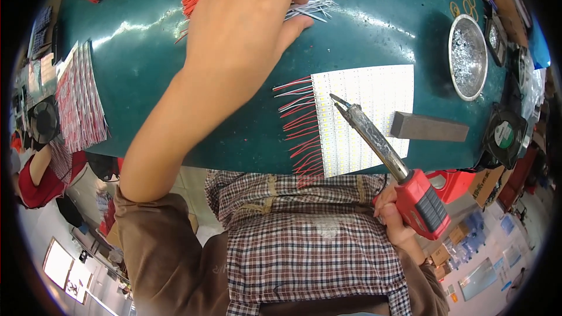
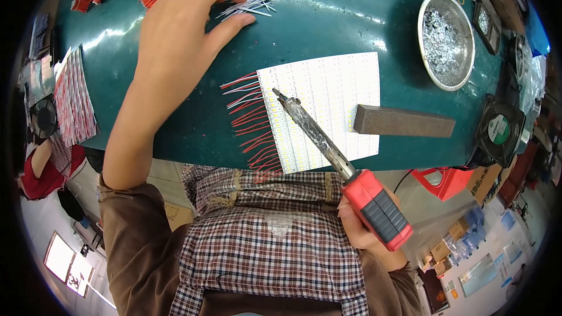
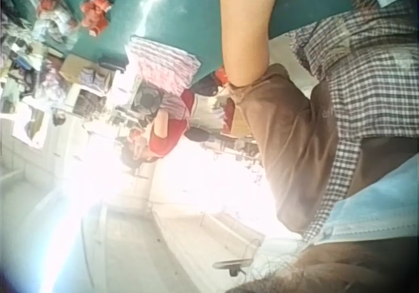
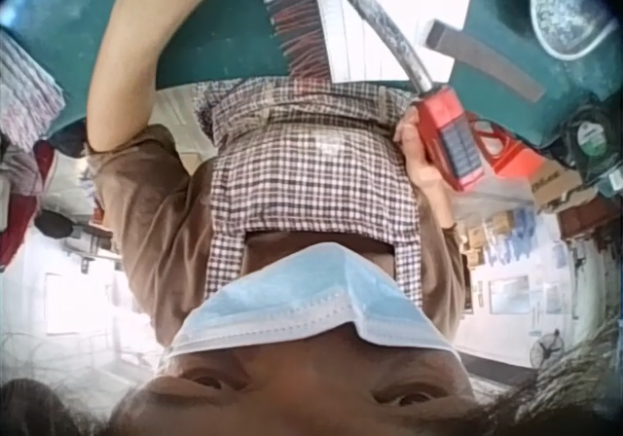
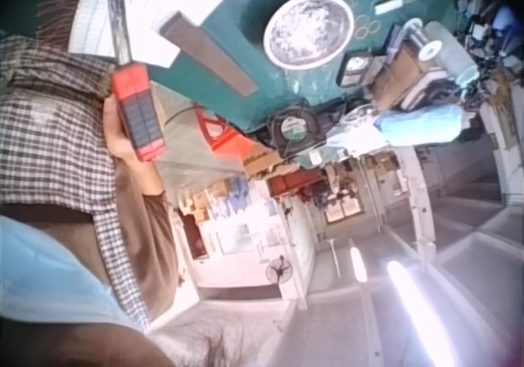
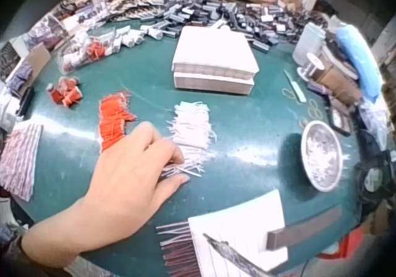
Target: The person positions an LED board on the workbench, secures it with a metal bar, and solders red and white wires onto the board contacts using a soldering iron.
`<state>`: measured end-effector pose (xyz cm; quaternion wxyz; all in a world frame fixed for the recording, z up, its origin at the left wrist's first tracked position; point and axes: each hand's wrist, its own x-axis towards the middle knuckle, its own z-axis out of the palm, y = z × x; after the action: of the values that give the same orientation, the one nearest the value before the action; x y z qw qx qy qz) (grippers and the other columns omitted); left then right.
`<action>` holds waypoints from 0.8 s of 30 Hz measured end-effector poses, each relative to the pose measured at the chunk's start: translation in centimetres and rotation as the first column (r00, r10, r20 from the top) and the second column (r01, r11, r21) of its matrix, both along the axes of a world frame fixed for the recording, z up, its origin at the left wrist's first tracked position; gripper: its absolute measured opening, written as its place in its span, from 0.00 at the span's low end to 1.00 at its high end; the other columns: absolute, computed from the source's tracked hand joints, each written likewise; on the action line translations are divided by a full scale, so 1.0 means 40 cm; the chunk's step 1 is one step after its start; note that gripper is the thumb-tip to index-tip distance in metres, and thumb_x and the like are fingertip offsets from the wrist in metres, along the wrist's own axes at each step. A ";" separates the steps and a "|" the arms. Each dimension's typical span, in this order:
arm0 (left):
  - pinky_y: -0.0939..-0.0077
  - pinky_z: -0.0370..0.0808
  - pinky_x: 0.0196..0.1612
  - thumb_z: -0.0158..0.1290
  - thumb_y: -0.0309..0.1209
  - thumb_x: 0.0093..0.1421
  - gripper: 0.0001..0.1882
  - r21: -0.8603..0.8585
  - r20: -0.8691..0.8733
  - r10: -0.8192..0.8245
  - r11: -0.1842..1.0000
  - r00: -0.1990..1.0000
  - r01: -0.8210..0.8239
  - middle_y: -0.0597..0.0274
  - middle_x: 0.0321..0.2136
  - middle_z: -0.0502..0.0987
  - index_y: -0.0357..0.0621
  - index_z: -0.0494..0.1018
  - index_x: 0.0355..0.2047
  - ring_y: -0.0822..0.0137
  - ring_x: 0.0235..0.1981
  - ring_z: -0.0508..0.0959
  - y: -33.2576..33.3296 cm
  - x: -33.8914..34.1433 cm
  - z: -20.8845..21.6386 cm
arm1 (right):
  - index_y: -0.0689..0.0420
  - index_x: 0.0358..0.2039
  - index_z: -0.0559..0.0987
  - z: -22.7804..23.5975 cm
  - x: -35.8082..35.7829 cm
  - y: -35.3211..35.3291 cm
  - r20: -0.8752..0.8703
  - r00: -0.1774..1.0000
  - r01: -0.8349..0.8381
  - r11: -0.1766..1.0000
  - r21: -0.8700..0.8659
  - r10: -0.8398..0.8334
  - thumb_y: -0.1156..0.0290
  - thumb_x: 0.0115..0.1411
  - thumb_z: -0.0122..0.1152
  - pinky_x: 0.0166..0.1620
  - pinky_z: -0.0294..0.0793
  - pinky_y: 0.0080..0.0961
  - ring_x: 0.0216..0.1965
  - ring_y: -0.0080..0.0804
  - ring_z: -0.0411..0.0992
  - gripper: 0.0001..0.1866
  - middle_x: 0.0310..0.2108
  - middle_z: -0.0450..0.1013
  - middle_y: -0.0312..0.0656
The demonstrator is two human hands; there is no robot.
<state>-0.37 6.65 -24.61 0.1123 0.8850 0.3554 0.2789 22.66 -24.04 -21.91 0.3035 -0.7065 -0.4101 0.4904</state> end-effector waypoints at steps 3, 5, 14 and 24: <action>0.58 0.75 0.46 0.64 0.34 0.64 0.09 -0.350 -0.261 -0.020 0.934 0.965 -0.075 0.53 0.39 0.74 0.45 0.77 0.39 0.49 0.43 0.78 0.022 0.023 0.019 | 0.59 0.32 0.82 -0.005 0.006 -0.011 0.012 1.000 -0.004 1.000 -0.006 0.004 0.73 0.57 0.68 0.33 0.77 0.32 0.27 0.38 0.78 0.05 0.28 0.77 0.43; 0.64 0.75 0.35 0.65 0.31 0.63 0.08 -0.112 -0.199 -0.076 0.992 0.977 0.054 0.61 0.36 0.78 0.43 0.79 0.37 0.56 0.33 0.80 0.023 0.006 -0.010 | 0.59 0.32 0.82 0.000 0.004 -0.015 0.013 1.000 0.000 1.000 -0.023 0.000 0.73 0.57 0.68 0.34 0.77 0.32 0.28 0.38 0.78 0.05 0.28 0.77 0.43; 0.60 0.77 0.36 0.66 0.29 0.59 0.09 0.010 -0.096 -0.016 1.000 0.995 0.017 0.60 0.29 0.80 0.43 0.80 0.39 0.55 0.34 0.82 -0.019 -0.026 -0.013 | 0.60 0.32 0.82 -0.009 0.011 -0.015 0.003 1.000 -0.021 1.000 0.016 0.021 0.72 0.59 0.69 0.34 0.77 0.31 0.28 0.37 0.78 0.05 0.28 0.77 0.42; 0.64 0.76 0.34 0.67 0.27 0.55 0.06 -0.077 0.018 0.002 0.997 1.000 -0.001 0.61 0.29 0.80 0.45 0.82 0.32 0.56 0.31 0.81 -0.080 -0.044 0.012 | 0.61 0.34 0.82 -0.007 0.010 -0.025 -0.041 0.998 0.054 0.998 0.033 -0.052 0.71 0.61 0.69 0.34 0.78 0.31 0.28 0.36 0.79 0.07 0.28 0.79 0.43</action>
<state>-2.12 3.43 -24.15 0.1495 0.8772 0.3655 0.2732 23.04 -25.06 -22.19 0.3367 -0.7020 -0.3935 0.4890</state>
